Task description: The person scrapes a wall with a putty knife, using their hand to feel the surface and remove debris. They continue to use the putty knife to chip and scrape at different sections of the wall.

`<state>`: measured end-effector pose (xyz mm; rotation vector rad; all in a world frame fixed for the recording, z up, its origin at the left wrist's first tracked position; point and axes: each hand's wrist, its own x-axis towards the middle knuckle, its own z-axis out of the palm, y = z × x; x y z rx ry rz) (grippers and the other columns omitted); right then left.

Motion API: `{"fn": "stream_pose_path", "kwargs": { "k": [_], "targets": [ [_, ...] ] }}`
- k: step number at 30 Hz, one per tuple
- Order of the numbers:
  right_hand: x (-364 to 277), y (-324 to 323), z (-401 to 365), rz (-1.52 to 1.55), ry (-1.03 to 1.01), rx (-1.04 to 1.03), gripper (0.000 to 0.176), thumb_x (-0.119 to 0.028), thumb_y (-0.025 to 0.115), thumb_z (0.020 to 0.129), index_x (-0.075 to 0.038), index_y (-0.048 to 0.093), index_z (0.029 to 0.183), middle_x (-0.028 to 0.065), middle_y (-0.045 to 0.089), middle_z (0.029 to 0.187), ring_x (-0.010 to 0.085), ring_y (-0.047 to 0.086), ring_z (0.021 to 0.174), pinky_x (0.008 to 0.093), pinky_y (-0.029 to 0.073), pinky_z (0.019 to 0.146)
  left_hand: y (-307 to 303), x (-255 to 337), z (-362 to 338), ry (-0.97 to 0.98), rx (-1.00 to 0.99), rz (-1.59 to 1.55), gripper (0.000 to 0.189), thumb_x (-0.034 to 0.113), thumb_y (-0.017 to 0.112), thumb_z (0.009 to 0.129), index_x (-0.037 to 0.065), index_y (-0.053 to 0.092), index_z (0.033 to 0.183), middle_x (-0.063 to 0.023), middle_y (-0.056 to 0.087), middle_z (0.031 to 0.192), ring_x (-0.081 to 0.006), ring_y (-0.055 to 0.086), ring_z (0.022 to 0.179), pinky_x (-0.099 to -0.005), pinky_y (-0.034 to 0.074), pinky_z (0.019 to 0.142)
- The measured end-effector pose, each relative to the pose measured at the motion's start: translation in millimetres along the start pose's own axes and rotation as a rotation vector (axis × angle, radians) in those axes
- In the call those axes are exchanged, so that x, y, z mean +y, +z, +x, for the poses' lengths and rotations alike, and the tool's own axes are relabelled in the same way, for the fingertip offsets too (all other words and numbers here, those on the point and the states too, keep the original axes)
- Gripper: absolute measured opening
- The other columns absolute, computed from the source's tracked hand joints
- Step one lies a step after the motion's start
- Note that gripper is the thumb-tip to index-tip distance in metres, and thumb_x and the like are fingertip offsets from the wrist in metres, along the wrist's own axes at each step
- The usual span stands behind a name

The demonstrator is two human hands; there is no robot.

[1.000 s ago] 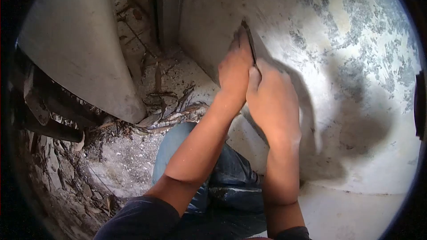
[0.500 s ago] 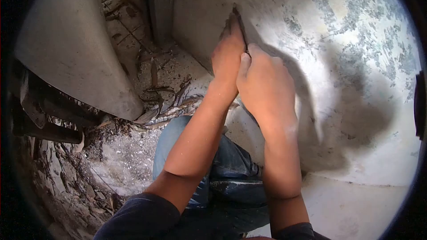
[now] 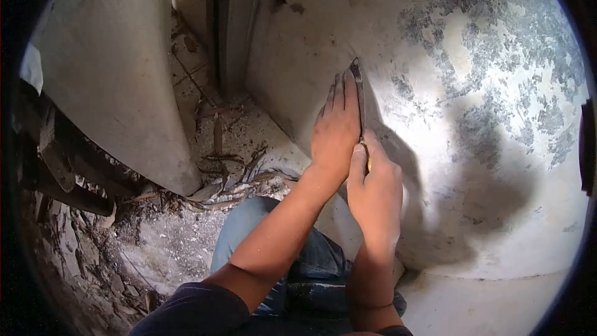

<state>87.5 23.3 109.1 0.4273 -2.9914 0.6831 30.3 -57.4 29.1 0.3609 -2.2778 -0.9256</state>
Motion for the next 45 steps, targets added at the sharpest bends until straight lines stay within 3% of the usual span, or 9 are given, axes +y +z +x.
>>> {"fn": "stream_pose_path", "kwargs": {
  "k": [5,8,18,22,26,32,35,37,45],
  "targets": [
    [39.6,20.8,-11.9,0.412,-0.258,0.268,0.038,-0.013,0.059,0.100,0.004,0.058,0.134,0.0157,0.070,0.111,0.0233,0.068,0.084,0.0338,0.053,0.075,-2.6,11.7,-3.2,-0.037,-0.075,0.002,0.066,0.008,0.053,0.091,-0.005,0.030,0.151,-0.0263,0.046,0.150,-0.0354,0.052,0.134,-0.0399,0.049,0.105],
    [47.6,7.4,-26.8,0.589,-0.093,0.162,0.043,-0.011,0.062,0.097,0.007,0.055,0.135,0.0209,0.066,0.122,0.0248,0.064,0.112,0.0364,0.048,0.099,2.3,18.6,-8.6,-0.010,-0.026,-0.081,0.066,0.007,0.054,0.090,-0.011,0.030,0.149,-0.0301,0.045,0.149,-0.0373,0.051,0.135,-0.0409,0.047,0.106],
    [92.9,-31.1,-38.6,0.424,-0.490,0.710,0.028,-0.020,0.068,0.093,0.000,0.066,0.112,0.0139,0.064,0.096,0.0245,0.061,0.093,0.0358,0.049,0.086,-28.8,75.2,-47.9,0.193,-0.388,-0.370,0.074,0.016,0.063,0.091,-0.020,0.026,0.145,-0.0385,0.055,0.129,-0.0475,0.057,0.119,-0.0490,0.045,0.103],
    [100.8,-56.2,-56.6,1.007,-0.517,0.891,0.028,-0.031,0.060,0.100,-0.007,0.048,0.102,0.0097,0.057,0.085,0.0215,0.056,0.083,0.0363,0.047,0.075,-30.0,100.8,-81.5,0.473,-0.554,-0.336,0.081,0.023,0.067,0.091,-0.019,0.026,0.146,-0.0345,0.059,0.122,-0.0457,0.060,0.114,-0.0475,0.046,0.100],
    [127.1,-89.0,-97.9,1.082,-0.489,0.748,0.032,-0.038,0.055,0.104,-0.012,0.042,0.090,0.0017,0.045,0.067,0.0122,0.040,0.056,0.0310,0.034,0.056,-30.6,110.0,-101.3,0.589,-0.873,-0.302,0.079,0.029,0.064,0.094,-0.018,0.028,0.147,-0.0316,0.056,0.133,-0.0387,0.060,0.120,-0.0433,0.047,0.102],
    [138.7,-142.6,-122.3,0.935,-0.755,0.674,0.038,-0.047,0.050,0.104,-0.017,0.042,0.083,-0.0023,0.039,0.057,0.0098,0.032,0.046,0.0279,0.030,0.045,-59.4,125.9,-86.1,0.741,-1.232,-0.166,0.046,0.025,0.065,0.094,-0.008,0.055,0.125,-0.0248,0.069,0.102,-0.0413,0.066,0.097,-0.0474,0.050,0.093],
    [170.6,-128.0,-98.6,1.044,-0.696,0.754,0.027,-0.029,0.049,0.103,-0.014,0.042,0.081,-0.0011,0.041,0.058,0.0085,0.035,0.048,0.0271,0.032,0.044,-46.0,130.1,-96.5,0.810,-1.096,-0.368,0.034,0.027,0.066,0.094,-0.003,0.062,0.108,-0.0228,0.070,0.089,-0.0406,0.068,0.091,-0.0483,0.052,0.087],
    [177.7,-111.6,-76.7,1.173,-0.583,0.752,0.021,-0.018,0.054,0.097,-0.011,0.047,0.079,-0.0003,0.047,0.062,0.0087,0.041,0.050,0.0278,0.035,0.046,-25.7,129.9,-100.0,0.715,-1.419,-0.254,0.031,0.027,0.067,0.094,0.000,0.064,0.109,-0.0241,0.070,0.091,-0.0417,0.068,0.092,-0.0497,0.052,0.083],
    [182.3,-95.9,-71.3,1.094,-0.556,0.784,0.027,-0.017,0.045,0.101,-0.017,0.039,0.075,-0.0030,0.034,0.053,0.0082,0.025,0.046,0.0284,0.023,0.047,26.4,97.1,-117.9,0.536,-1.290,-0.372,0.028,0.027,0.065,0.095,0.003,0.067,0.110,-0.0233,0.071,0.092,-0.0437,0.067,0.089,-0.0511,0.052,0.080]
  ]
}}
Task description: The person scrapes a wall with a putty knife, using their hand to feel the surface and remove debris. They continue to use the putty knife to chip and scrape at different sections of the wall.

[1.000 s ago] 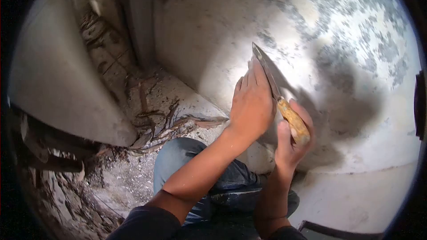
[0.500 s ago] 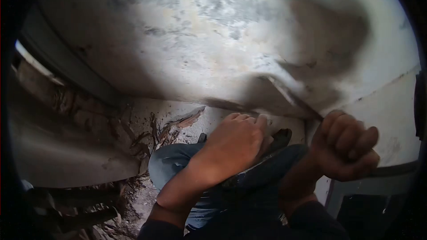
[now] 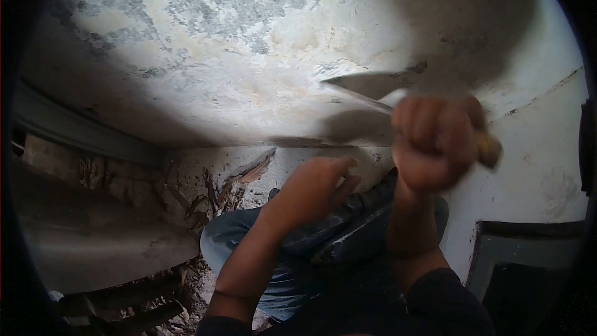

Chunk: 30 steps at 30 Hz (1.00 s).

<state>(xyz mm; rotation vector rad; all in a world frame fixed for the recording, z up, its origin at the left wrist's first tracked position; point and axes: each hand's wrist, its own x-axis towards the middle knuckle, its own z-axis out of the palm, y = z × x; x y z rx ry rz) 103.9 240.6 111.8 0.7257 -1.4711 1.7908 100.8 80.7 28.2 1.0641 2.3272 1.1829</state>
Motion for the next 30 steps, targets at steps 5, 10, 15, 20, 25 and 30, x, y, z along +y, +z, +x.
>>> {"fn": "stream_pose_path", "kwargs": {
  "k": [5,10,15,20,25,30],
  "targets": [
    [-6.1,-0.3,-7.0,-0.177,-0.103,0.008,0.022,-0.019,0.042,0.102,-0.017,0.040,0.080,-0.0040,0.033,0.056,0.0091,0.025,0.047,0.0289,0.024,0.045,7.7,-11.2,0.7,-0.117,-0.030,0.142,0.031,0.027,0.064,0.095,0.002,0.064,0.114,-0.0239,0.070,0.093,-0.0430,0.067,0.094,-0.0518,0.051,0.085],
    [7.8,-2.6,-12.5,0.155,0.089,0.063,0.018,-0.012,0.057,0.097,-0.013,0.052,0.080,-0.0028,0.047,0.059,0.0090,0.038,0.048,0.0287,0.035,0.047,21.6,-13.2,-2.4,-0.160,-0.367,0.232,0.042,0.028,0.062,0.097,0.000,0.054,0.127,-0.0260,0.070,0.096,-0.0443,0.067,0.100,-0.0531,0.049,0.094],
    [-13.5,0.3,-24.0,0.085,-0.044,-0.023,0.010,-0.008,0.061,0.094,-0.010,0.059,0.085,-0.0006,0.055,0.068,0.0116,0.048,0.056,0.0292,0.042,0.053,27.7,-18.7,-8.1,-0.146,-0.281,0.268,0.036,0.027,0.062,0.094,-0.001,0.057,0.117,-0.0250,0.071,0.093,-0.0421,0.069,0.095,-0.0508,0.050,0.092],
    [37.7,-20.0,-42.8,-0.549,-0.096,0.044,0.002,-0.006,0.064,0.091,-0.007,0.063,0.093,0.0016,0.062,0.079,0.0147,0.057,0.067,0.0298,0.047,0.060,32.9,-25.2,-8.6,-0.083,-0.188,0.328,0.030,0.026,0.062,0.093,-0.001,0.061,0.106,-0.0228,0.073,0.089,-0.0392,0.071,0.090,-0.0484,0.052,0.089],
    [18.3,-8.1,-49.5,0.222,0.087,-0.060,0.014,-0.005,0.066,0.088,-0.005,0.067,0.102,0.0022,0.065,0.083,0.0167,0.062,0.070,0.0304,0.050,0.063,39.8,-26.9,-8.9,-0.117,-0.223,0.296,0.025,0.023,0.061,0.092,0.002,0.061,0.106,-0.0213,0.073,0.088,-0.0382,0.072,0.090,-0.0491,0.051,0.089],
    [25.8,-8.5,-52.3,-0.696,-0.183,-0.044,0.004,-0.004,0.065,0.082,-0.003,0.068,0.085,0.0061,0.070,0.080,0.0160,0.065,0.069,0.0282,0.053,0.068,42.6,-23.3,-8.6,-0.096,-0.282,0.268,0.025,0.021,0.061,0.093,0.002,0.061,0.109,-0.0223,0.072,0.090,-0.0390,0.071,0.093,-0.0493,0.051,0.091]
  ]
}}
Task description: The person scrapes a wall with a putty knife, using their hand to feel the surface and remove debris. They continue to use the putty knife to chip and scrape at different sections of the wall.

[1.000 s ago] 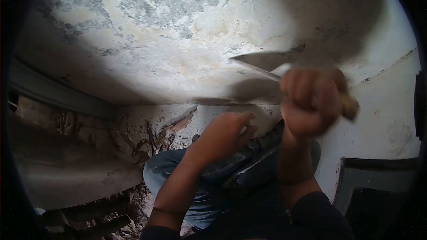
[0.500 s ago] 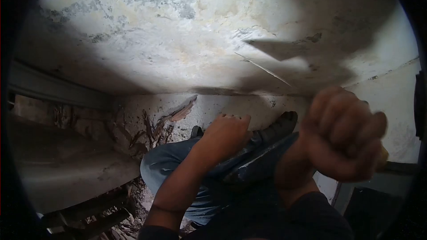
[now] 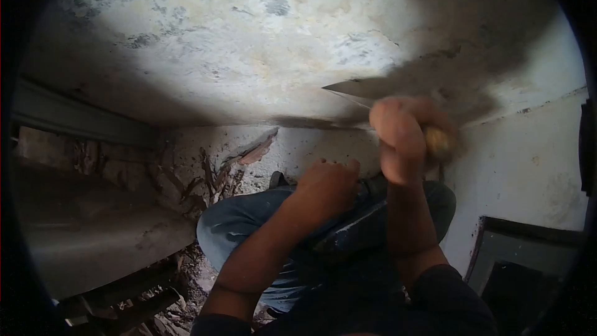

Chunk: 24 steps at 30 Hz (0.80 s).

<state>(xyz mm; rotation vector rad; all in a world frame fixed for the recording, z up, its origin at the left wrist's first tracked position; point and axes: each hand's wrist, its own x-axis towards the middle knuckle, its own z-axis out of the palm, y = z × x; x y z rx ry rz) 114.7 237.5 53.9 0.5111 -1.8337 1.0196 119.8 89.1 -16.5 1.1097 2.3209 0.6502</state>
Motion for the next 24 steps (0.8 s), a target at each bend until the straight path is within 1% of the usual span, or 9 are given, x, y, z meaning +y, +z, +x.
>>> {"fn": "stream_pose_path", "kwargs": {
  "k": [2,3,6,9,11,12,13,15,24],
  "targets": [
    [-9.9,2.4,2.3,0.235,0.161,-0.005,0.003,-0.003,0.065,0.081,-0.003,0.068,0.081,0.0066,0.071,0.080,0.0161,0.066,0.068,0.0276,0.053,0.067,0.0,-1.2,0.9,-0.008,-0.068,-0.005,0.028,0.023,0.061,0.094,0.001,0.062,0.112,-0.0236,0.071,0.093,-0.0397,0.070,0.095,-0.0493,0.051,0.093],
    [-14.7,3.7,3.3,0.351,0.242,0.006,0.003,-0.002,0.065,0.080,-0.003,0.068,0.079,0.0068,0.072,0.081,0.0162,0.066,0.068,0.0273,0.053,0.066,-0.2,1.9,1.7,-0.048,-0.061,-0.007,0.025,0.023,0.061,0.094,0.002,0.065,0.106,-0.0227,0.072,0.094,-0.0390,0.070,0.095,-0.0495,0.051,0.093],
    [-9.8,6.9,0.0,0.156,0.178,0.126,0.006,-0.003,0.065,0.081,-0.004,0.065,0.075,0.0055,0.069,0.078,0.0163,0.064,0.063,0.0273,0.052,0.061,-3.3,5.1,-0.6,-0.067,-0.072,-0.016,0.024,0.024,0.060,0.094,0.003,0.068,0.101,-0.0217,0.072,0.095,-0.0387,0.071,0.094,-0.0497,0.051,0.093],
    [13.1,12.0,-9.4,0.247,0.348,-0.002,0.011,-0.005,0.067,0.080,-0.005,0.060,0.071,0.0045,0.064,0.070,0.0155,0.059,0.055,0.0288,0.051,0.056,6.1,-1.5,3.2,-0.017,-0.075,-0.010,0.024,0.021,0.060,0.092,0.002,0.065,0.105,-0.0218,0.073,0.096,-0.0385,0.071,0.094,-0.0505,0.049,0.094],
    [-14.4,7.3,5.1,0.463,0.230,0.061,0.018,-0.010,0.067,0.082,-0.005,0.055,0.069,0.0030,0.057,0.061,0.0127,0.053,0.050,0.0298,0.047,0.050,11.4,-3.6,2.6,0.002,-0.063,-0.022,0.026,0.018,0.061,0.089,0.001,0.061,0.110,-0.0219,0.073,0.096,-0.0381,0.072,0.095,-0.0511,0.048,0.093],
    [-17.5,6.9,8.7,0.469,0.226,0.058,0.018,-0.010,0.067,0.082,-0.005,0.055,0.069,0.0030,0.057,0.061,0.0127,0.053,0.050,0.0298,0.047,0.050,10.3,-3.2,3.6,-0.038,-0.081,-0.015,0.029,0.022,0.060,0.092,0.002,0.060,0.112,-0.0230,0.073,0.096,-0.0394,0.071,0.095,-0.0512,0.049,0.094],
    [-20.1,4.6,11.8,0.540,0.184,0.044,0.021,-0.011,0.060,0.088,-0.007,0.048,0.070,0.0011,0.047,0.056,0.0109,0.041,0.047,0.0294,0.035,0.046,9.5,-1.4,4.8,-0.072,-0.102,-0.008,0.033,0.027,0.060,0.094,0.002,0.059,0.115,-0.0241,0.072,0.095,-0.0407,0.070,0.096,-0.0512,0.050,0.094],
    [-22.2,-1.7,13.1,0.603,0.132,0.031,0.025,-0.013,0.054,0.093,-0.010,0.041,0.072,-0.0008,0.037,0.052,0.0091,0.030,0.043,0.0289,0.023,0.042,11.0,2.6,6.5,-0.068,-0.107,-0.006,0.032,0.028,0.060,0.094,0.002,0.059,0.114,-0.0241,0.072,0.096,-0.0408,0.070,0.096,-0.0514,0.049,0.094],
    [-28.4,0.6,-9.1,0.570,0.317,0.067,0.030,-0.013,0.053,0.095,-0.012,0.038,0.069,-0.0036,0.035,0.051,0.0073,0.025,0.042,0.0286,0.021,0.041,8.4,8.2,3.9,-0.080,-0.086,-0.090,0.028,0.024,0.058,0.094,0.003,0.061,0.113,-0.0237,0.072,0.100,-0.0412,0.070,0.098,-0.0513,0.050,0.092]
  ]
}}
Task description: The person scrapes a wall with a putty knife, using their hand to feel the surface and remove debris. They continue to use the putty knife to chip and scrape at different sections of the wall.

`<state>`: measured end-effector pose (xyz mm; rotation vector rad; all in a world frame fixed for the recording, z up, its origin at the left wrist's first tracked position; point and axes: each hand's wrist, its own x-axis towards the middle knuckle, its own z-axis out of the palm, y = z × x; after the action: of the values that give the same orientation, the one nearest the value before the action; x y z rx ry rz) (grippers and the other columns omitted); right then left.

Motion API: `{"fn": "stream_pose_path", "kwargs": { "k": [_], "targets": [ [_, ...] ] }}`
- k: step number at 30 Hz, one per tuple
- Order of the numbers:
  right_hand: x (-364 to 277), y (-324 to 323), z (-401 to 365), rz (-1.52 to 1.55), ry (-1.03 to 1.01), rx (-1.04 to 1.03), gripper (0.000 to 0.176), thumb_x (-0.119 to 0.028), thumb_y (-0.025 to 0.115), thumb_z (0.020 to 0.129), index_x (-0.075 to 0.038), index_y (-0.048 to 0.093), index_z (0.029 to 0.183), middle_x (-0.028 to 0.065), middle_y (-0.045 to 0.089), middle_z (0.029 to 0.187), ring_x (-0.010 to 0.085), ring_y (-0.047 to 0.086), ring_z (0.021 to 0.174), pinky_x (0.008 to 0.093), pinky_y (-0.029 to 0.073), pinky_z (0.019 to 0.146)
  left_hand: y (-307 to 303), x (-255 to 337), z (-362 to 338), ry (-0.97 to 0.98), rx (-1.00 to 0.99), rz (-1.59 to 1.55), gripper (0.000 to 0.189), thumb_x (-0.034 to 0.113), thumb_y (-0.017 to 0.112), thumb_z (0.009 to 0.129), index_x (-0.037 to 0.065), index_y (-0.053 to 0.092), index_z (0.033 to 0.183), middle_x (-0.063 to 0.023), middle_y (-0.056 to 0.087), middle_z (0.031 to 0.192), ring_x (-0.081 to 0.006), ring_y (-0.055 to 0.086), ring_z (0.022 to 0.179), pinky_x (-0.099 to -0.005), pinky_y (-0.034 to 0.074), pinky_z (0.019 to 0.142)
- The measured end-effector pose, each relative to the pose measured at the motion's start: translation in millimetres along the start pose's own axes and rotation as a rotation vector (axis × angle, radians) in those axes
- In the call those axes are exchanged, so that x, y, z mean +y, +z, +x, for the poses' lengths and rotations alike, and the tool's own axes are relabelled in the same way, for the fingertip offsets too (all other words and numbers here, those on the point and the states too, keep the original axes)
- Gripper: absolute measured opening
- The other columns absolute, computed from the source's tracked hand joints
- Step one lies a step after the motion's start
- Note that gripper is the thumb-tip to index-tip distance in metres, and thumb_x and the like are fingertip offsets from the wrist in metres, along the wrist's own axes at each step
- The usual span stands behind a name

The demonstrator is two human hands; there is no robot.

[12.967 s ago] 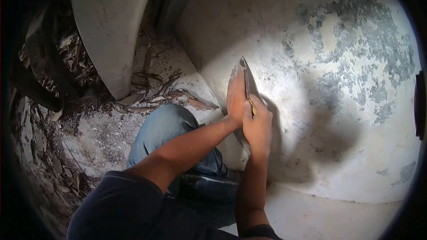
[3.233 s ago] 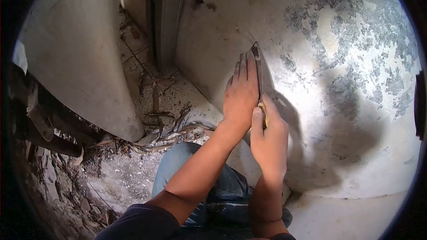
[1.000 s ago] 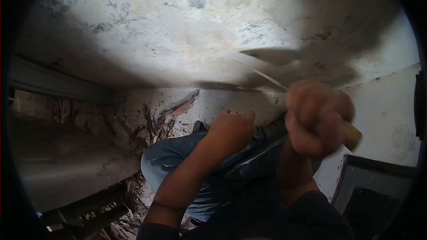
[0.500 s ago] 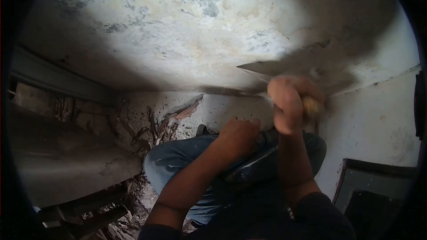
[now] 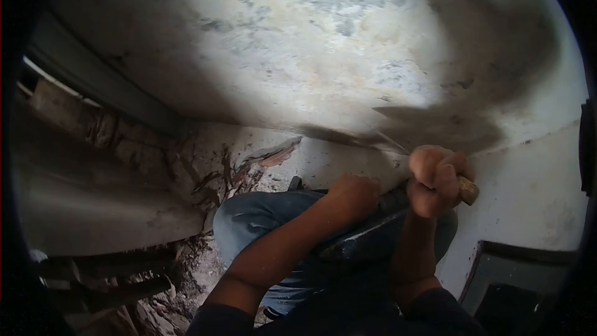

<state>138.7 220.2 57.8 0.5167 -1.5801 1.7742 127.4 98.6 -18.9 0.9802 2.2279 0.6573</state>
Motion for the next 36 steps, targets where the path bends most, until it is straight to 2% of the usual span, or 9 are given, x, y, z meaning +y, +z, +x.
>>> {"fn": "stream_pose_path", "kwargs": {
  "k": [10,14,17,19,21,24,29,31,36],
  "targets": [
    [-2.1,-20.5,23.9,0.126,0.063,0.006,0.029,-0.008,0.049,0.091,-0.014,0.034,0.066,-0.0019,0.031,0.050,0.0088,0.021,0.046,0.0308,0.020,0.046,-47.2,-25.9,-43.7,-0.047,0.135,0.025,0.033,0.025,0.059,0.095,0.000,0.064,0.116,-0.0252,0.070,0.112,-0.0410,0.067,0.106,-0.0505,0.051,0.094],
    [-1.4,-29.2,31.5,0.128,0.043,0.026,0.032,-0.010,0.049,0.092,-0.016,0.031,0.066,-0.0021,0.029,0.050,0.0085,0.019,0.047,0.0314,0.021,0.048,-42.3,-49.8,-127.3,-0.003,0.843,-0.124,0.035,0.016,0.065,0.095,-0.003,0.064,0.124,-0.0277,0.061,0.129,-0.0413,0.058,0.122,-0.0449,0.047,0.104],
    [-1.0,-34.5,35.9,0.119,0.007,0.011,0.032,-0.012,0.049,0.094,-0.016,0.032,0.067,-0.0024,0.028,0.050,0.0085,0.019,0.048,0.0312,0.021,0.048,14.3,-99.4,-219.6,-0.429,1.293,-0.312,0.042,0.002,0.063,0.094,-0.007,0.056,0.135,-0.0214,0.065,0.131,-0.0265,0.059,0.126,-0.0367,0.046,0.105],
    [-0.4,-33.0,38.8,0.105,0.001,0.001,0.032,-0.013,0.050,0.094,-0.016,0.032,0.067,-0.0024,0.029,0.051,0.0084,0.020,0.048,0.0307,0.021,0.048,100.8,-157.5,-269.4,-0.596,1.459,-0.610,0.038,0.009,0.060,0.099,-0.005,0.057,0.134,-0.0153,0.065,0.127,-0.0224,0.061,0.119,-0.0357,0.047,0.102],
    [0.7,-34.9,42.9,0.092,-0.010,-0.017,0.032,-0.014,0.050,0.095,-0.016,0.033,0.067,-0.0024,0.029,0.051,0.0084,0.020,0.047,0.0303,0.021,0.048,169.1,-183.5,-317.3,-0.917,1.306,-0.997,0.038,0.019,0.058,0.101,-0.003,0.059,0.131,-0.0132,0.066,0.121,-0.0206,0.061,0.115,-0.0336,0.048,0.099],
    [2.6,-36.5,43.2,0.066,-0.024,-0.038,0.032,-0.016,0.050,0.095,-0.016,0.034,0.068,-0.0023,0.029,0.051,0.0084,0.020,0.047,0.0301,0.022,0.049,172.1,-155.8,-307.0,-1.029,1.448,-1.586,0.039,0.027,0.058,0.101,-0.001,0.060,0.129,-0.0123,0.065,0.120,-0.0179,0.061,0.113,-0.0322,0.048,0.097],
    [8.1,-25.5,37.5,0.062,-0.004,-0.028,0.028,-0.019,0.047,0.097,-0.015,0.035,0.071,-0.0027,0.030,0.051,0.0084,0.021,0.047,0.0310,0.023,0.049,58.3,-134.5,-220.9,-0.613,1.510,-1.225,0.040,0.020,0.062,0.100,-0.002,0.058,0.134,-0.0160,0.064,0.128,-0.0230,0.062,0.117,-0.0350,0.047,0.101],
    [8.8,-13.9,29.6,0.077,-0.026,-0.045,0.027,-0.021,0.048,0.099,-0.014,0.037,0.075,-0.0029,0.031,0.053,0.0084,0.022,0.047,0.0308,0.023,0.049,6.8,-112.5,-195.5,-0.445,1.296,-0.453,0.047,0.010,0.066,0.096,-0.001,0.054,0.140,-0.0159,0.061,0.139,-0.0301,0.055,0.132,-0.0398,0.041,0.111],
    [12.1,22.5,11.9,0.282,-0.021,-0.084,0.029,-0.026,0.046,0.106,-0.015,0.037,0.080,-0.0032,0.035,0.063,0.0087,0.030,0.054,0.0292,0.027,0.056,-55.8,-13.0,-115.9,-0.058,0.953,-0.428,0.069,0.012,0.071,0.092,0.002,0.039,0.153,-0.0243,0.044,0.153,-0.0360,0.040,0.145,-0.0427,0.035,0.117]
  ]
}}
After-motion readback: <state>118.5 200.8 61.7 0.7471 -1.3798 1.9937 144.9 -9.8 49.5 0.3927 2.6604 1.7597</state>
